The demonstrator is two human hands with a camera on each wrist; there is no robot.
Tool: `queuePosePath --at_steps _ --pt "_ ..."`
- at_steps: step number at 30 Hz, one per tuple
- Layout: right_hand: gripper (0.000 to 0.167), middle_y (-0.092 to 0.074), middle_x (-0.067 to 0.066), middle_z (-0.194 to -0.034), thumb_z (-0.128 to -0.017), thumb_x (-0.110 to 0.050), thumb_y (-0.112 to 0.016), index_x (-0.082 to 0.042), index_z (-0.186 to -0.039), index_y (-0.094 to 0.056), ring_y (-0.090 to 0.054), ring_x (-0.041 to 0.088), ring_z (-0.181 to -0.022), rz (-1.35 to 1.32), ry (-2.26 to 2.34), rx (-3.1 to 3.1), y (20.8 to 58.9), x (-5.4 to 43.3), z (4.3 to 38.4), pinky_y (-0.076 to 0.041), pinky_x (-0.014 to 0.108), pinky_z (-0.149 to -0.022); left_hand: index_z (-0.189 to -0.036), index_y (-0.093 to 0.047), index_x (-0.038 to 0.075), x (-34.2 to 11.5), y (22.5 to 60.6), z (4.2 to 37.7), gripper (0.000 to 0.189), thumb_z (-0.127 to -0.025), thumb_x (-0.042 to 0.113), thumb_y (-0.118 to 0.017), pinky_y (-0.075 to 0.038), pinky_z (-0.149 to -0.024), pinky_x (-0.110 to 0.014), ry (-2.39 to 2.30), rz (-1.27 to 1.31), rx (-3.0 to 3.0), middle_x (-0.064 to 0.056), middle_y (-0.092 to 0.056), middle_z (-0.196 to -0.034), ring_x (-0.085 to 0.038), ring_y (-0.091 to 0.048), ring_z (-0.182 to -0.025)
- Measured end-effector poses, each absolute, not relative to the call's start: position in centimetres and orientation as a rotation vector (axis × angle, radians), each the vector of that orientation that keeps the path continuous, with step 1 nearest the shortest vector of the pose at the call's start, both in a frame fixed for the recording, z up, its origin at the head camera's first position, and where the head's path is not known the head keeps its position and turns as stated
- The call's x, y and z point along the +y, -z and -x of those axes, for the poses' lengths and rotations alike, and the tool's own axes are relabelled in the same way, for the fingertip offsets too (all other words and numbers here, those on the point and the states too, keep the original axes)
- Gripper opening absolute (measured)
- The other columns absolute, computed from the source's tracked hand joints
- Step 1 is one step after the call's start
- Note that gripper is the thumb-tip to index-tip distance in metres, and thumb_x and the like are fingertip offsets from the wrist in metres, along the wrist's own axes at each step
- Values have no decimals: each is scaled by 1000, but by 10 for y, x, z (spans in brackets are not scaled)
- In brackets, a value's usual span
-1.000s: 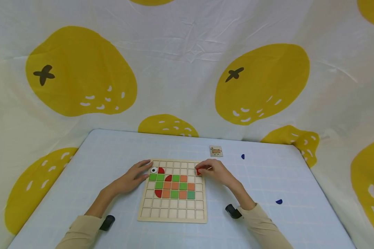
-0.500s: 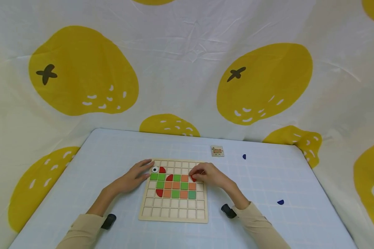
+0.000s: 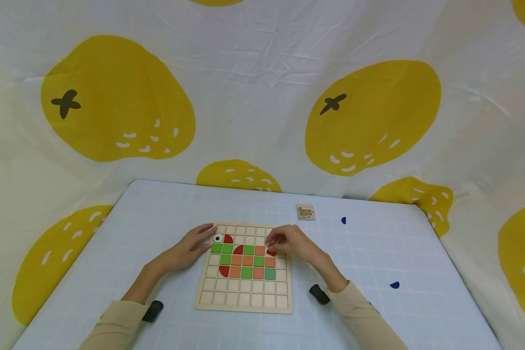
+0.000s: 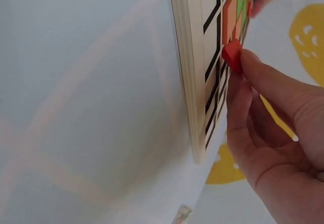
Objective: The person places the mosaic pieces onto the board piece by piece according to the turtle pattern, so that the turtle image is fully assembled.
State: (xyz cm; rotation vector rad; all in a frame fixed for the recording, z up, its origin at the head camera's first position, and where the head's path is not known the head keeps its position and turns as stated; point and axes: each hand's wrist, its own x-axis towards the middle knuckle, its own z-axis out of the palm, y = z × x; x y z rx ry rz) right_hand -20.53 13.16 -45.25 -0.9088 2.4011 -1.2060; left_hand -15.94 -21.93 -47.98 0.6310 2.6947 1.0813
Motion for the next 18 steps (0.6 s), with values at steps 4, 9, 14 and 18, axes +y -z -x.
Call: queuePosePath --at_steps 4,9,14,18 --pt "13 -74 10 -96 -92 3 -74 2 -105 -75 -69 20 -85 938 1202 2381 454 131 205 -57 24 -77 -155 -41 -2 -220 483 161 52 -107 13 -56 -23 -117 -68 -1077 -631 2695 -27 -30 -162 -51 -24 -149" --pt "11 -74 11 -96 -93 3 -73 2 -104 -74 -68 19 -86 961 1210 2416 457 131 201 -57 25 -79 -156 -40 -1 -219 483 162 53 -107 14 -55 -23 -117 -68 -1081 -642 2693 -27 -30 -162 -51 -24 -149" --pt "8 -72 9 -99 -95 0 -72 0 -102 -75 -69 19 -90 961 1200 2427 460 132 198 -57 26 -81 -155 -40 -2 -220 484 162 52 -107 12 -55 -23 -117 -68 -1083 -642 2697 -27 -30 -162 -51 -24 -149" --pt "11 -72 9 -100 -95 -1 -71 0 -106 -75 -67 17 -91 983 1168 2442 462 132 197 -57 26 -82 -155 -41 -2 -220 483 161 52 -107 12 -55 -24 -116 -68 -1076 -641 2706 -27 -30 -161 -51 -25 -148"
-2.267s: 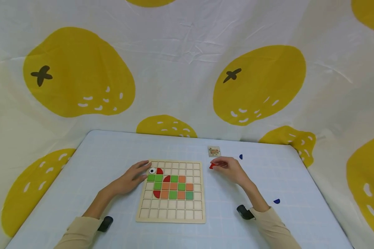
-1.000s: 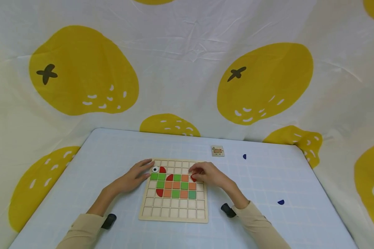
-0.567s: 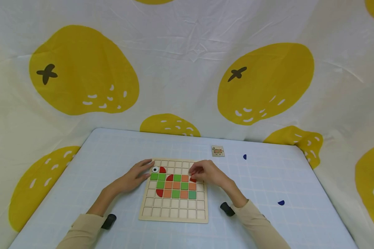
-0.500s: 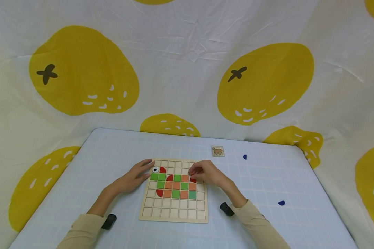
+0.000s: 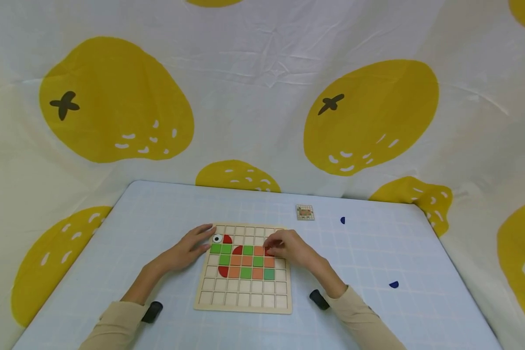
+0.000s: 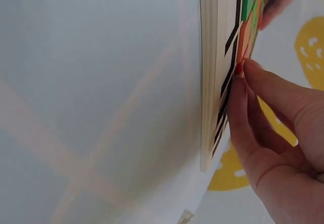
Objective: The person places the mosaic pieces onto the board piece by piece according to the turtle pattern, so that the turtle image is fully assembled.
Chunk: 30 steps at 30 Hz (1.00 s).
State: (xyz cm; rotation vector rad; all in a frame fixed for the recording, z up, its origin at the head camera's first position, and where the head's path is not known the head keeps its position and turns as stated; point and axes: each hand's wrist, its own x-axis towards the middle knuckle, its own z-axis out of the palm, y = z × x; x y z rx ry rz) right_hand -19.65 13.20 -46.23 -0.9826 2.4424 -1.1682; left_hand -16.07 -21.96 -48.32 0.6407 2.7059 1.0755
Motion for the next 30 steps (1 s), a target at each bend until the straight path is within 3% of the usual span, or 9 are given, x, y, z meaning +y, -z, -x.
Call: queuePosePath --at_steps 8,14,30 --pt "11 -72 5 -96 -96 -2 -71 0 -105 -76 -65 14 -87 976 1165 2495 465 136 193 -56 26 -79 -154 -41 -4 -217 481 159 52 -107 10 -55 -23 -116 -69 -1091 -640 2694 -29 -30 -161 -53 -24 -147" --pt "13 -71 1 -100 -99 -6 -68 -1 -110 -74 -64 15 -91 923 1169 2561 465 148 192 -57 29 -84 -155 -42 -1 -218 481 159 52 -107 14 -57 -25 -116 -68 -1055 -627 2713 -27 -31 -161 -52 -25 -148" --pt "17 -72 15 -109 -97 -1 -69 5 -113 -71 -69 25 -95 723 1237 2766 464 195 207 -60 37 -83 -155 -41 -1 -218 480 160 53 -107 15 -56 -25 -115 -69 -1057 -635 2695 -28 -30 -161 -52 -25 -148"
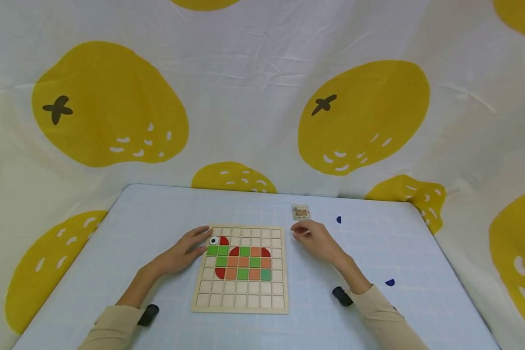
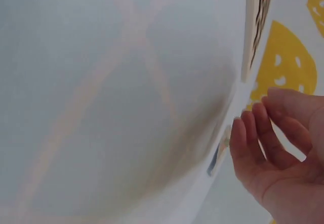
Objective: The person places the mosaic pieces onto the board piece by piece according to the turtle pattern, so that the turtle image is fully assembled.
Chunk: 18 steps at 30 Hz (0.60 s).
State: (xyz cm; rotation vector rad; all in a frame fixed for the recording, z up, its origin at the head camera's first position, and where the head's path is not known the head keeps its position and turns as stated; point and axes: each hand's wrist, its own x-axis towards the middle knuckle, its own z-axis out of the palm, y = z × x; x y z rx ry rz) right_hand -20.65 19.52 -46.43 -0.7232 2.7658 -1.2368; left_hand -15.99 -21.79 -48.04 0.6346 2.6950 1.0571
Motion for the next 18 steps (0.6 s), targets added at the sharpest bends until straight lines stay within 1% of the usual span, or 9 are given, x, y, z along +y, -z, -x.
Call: queuePosePath --at_steps 7,13,18 --pt "19 -72 15 -107 -96 0 -71 5 -114 -71 -68 29 -98 658 1236 2849 465 220 216 -58 44 -87 -157 -39 1 -220 482 161 53 -108 15 -55 -24 -116 -68 -1070 -609 2677 -26 -28 -163 -50 -22 -149" --pt "20 -70 19 -111 -96 1 -69 7 -115 -71 -66 35 -104 619 1213 2911 465 239 224 -56 51 -91 -157 -39 1 -221 484 161 54 -108 16 -55 -24 -116 -69 -1067 -612 2680 -25 -28 -163 -50 -22 -149" --pt "20 -70 20 -114 -97 1 -68 7 -115 -70 -65 37 -108 561 1207 2935 466 254 231 -54 54 -96 -157 -39 1 -220 484 160 54 -107 15 -55 -23 -116 -69 -1071 -609 2673 -26 -27 -163 -50 -22 -149"
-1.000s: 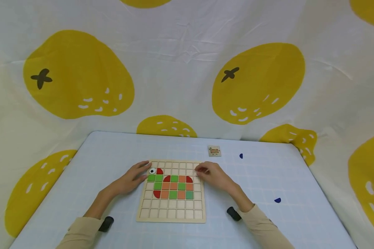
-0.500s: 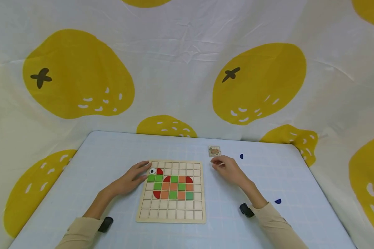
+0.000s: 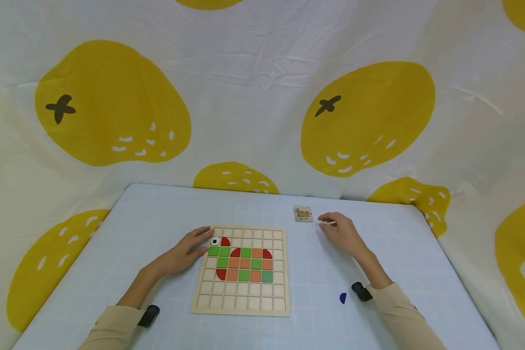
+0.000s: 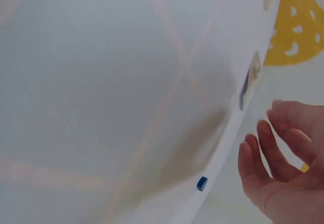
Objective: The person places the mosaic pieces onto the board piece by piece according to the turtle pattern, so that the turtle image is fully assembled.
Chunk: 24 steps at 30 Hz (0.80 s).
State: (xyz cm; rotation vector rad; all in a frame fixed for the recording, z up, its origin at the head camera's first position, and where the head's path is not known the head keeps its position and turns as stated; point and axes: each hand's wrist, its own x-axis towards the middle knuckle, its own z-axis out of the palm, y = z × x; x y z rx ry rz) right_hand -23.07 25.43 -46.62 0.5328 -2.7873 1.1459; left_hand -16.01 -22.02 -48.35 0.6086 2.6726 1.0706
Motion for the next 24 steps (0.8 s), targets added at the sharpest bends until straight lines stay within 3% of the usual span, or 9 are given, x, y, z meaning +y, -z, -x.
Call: queuePosePath --at_steps 16,24 --pt "22 -65 29 -122 -97 1 -65 8 -118 -69 -58 45 -117 -394 -1057 -2874 462 285 244 -48 60 -102 -156 -39 -2 -219 483 159 54 -107 14 -56 -25 -115 -70 -1084 -659 2678 -27 -29 -162 -51 -23 -148" --pt "24 -65 30 -118 -94 4 -68 9 -118 -68 -61 44 -106 -408 -1023 -2932 464 294 251 -51 59 -96 -156 -39 -1 -219 482 160 53 -108 15 -55 -25 -116 -69 -1073 -638 2684 -26 -29 -163 -50 -23 -149"
